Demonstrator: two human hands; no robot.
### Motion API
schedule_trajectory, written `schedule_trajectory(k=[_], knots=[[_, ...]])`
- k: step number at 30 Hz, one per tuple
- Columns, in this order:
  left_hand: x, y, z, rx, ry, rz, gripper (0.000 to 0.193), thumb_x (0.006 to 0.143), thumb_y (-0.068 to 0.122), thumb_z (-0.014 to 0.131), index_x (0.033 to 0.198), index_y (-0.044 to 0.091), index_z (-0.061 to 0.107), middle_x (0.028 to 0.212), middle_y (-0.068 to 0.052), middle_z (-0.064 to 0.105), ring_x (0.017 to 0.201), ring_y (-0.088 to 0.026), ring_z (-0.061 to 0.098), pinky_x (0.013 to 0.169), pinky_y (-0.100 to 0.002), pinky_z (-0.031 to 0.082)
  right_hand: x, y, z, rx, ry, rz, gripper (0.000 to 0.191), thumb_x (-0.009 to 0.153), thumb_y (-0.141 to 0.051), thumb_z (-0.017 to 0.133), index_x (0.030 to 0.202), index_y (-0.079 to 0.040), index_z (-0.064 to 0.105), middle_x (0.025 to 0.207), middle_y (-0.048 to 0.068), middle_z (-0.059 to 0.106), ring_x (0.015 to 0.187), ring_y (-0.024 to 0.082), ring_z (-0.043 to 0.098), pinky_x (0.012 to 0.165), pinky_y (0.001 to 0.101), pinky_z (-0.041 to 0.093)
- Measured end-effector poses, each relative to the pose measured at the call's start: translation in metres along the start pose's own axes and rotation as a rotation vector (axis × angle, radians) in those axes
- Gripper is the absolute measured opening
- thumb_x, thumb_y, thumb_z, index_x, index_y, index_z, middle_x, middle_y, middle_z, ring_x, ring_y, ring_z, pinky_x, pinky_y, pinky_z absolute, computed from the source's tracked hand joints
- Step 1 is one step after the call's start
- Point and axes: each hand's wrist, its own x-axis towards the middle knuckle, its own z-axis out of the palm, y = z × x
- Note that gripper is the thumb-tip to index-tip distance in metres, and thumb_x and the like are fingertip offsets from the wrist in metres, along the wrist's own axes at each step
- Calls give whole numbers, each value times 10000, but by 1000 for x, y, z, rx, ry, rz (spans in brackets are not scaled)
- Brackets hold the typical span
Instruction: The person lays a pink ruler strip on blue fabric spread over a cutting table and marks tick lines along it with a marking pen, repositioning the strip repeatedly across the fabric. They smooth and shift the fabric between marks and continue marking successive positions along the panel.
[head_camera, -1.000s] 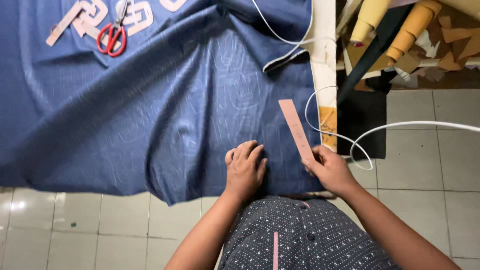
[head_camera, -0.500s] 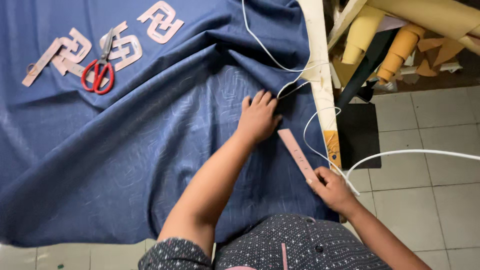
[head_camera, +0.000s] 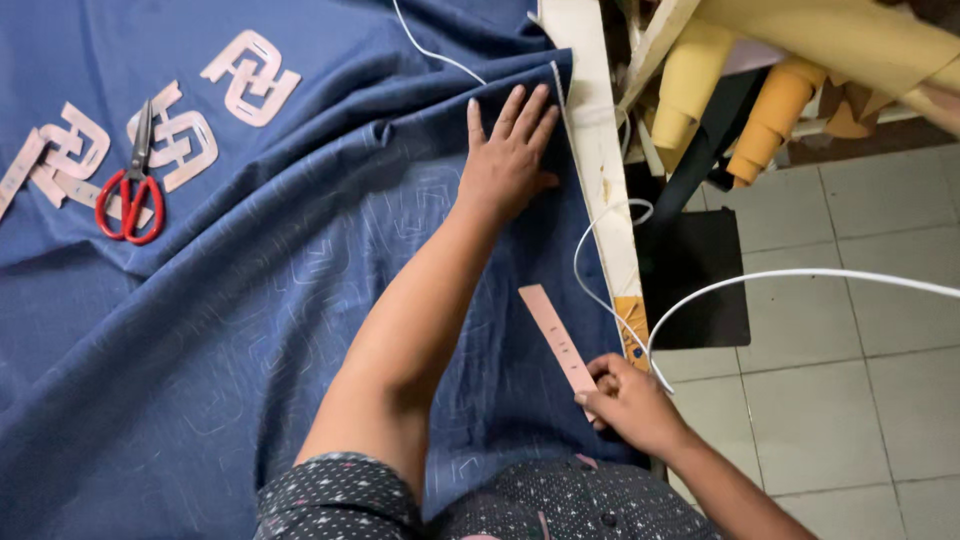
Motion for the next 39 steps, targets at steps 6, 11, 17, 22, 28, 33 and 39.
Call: schedule_trajectory(k=[6,11,17,22,28,33,39], knots=[[-109,-3,9,-525,458,-92,320,963,19,649,1274,96,638,1455,-91,604,1358,-319,590,1120,-420,488,26,-8,24,30,56,-207,268,948,-215,631,1070,14,699,778,77,733,678,134,671,644,297,549],[-213,11,0,-499,380,-223,254,865,44,729,1109,91,672,1354,-145,638,1264,-362,624,1062,-474,473,55,-34,45,-220,347,-542,210,918,-162,703,1023,8,770,886,69,727,793,128,673,726,298,536],[-259,1,5,-504,312,-262,529,894,170,775,1386,130,585,1567,-122,500,1488,-334,461,1268,-471,355,61,-54,72,40,344,-463,210,930,-169,722,1069,-14,751,884,51,759,767,89,684,711,256,544],[-265,2,11,-423,130,-229,646,831,359,789,1420,188,588,1530,-54,489,1487,-331,375,1233,-584,191,50,-59,91,-134,319,-459,253,900,-200,734,1100,-45,733,849,45,756,758,129,722,706,278,560],[-265,4,12,-355,112,-248,661,815,407,789,1414,220,580,1529,-41,491,1486,-319,357,1235,-582,185,48,-62,88,-504,396,-714,209,907,-256,762,1061,-121,801,871,89,693,801,264,689,715,383,532],[-261,-2,13,-312,39,-211,669,831,380,762,1437,197,545,1548,-5,473,1472,-342,342,1188,-624,165,51,-65,87,-559,361,-848,195,898,-230,773,1052,-110,786,916,78,664,838,249,680,737,363,535],[-266,-14,17,-365,71,-179,587,892,283,716,1459,227,576,1558,56,509,1513,-304,358,1230,-595,170,51,-71,88,-557,368,-802,319,883,-228,784,1188,-140,756,949,67,649,821,233,668,719,355,531]])
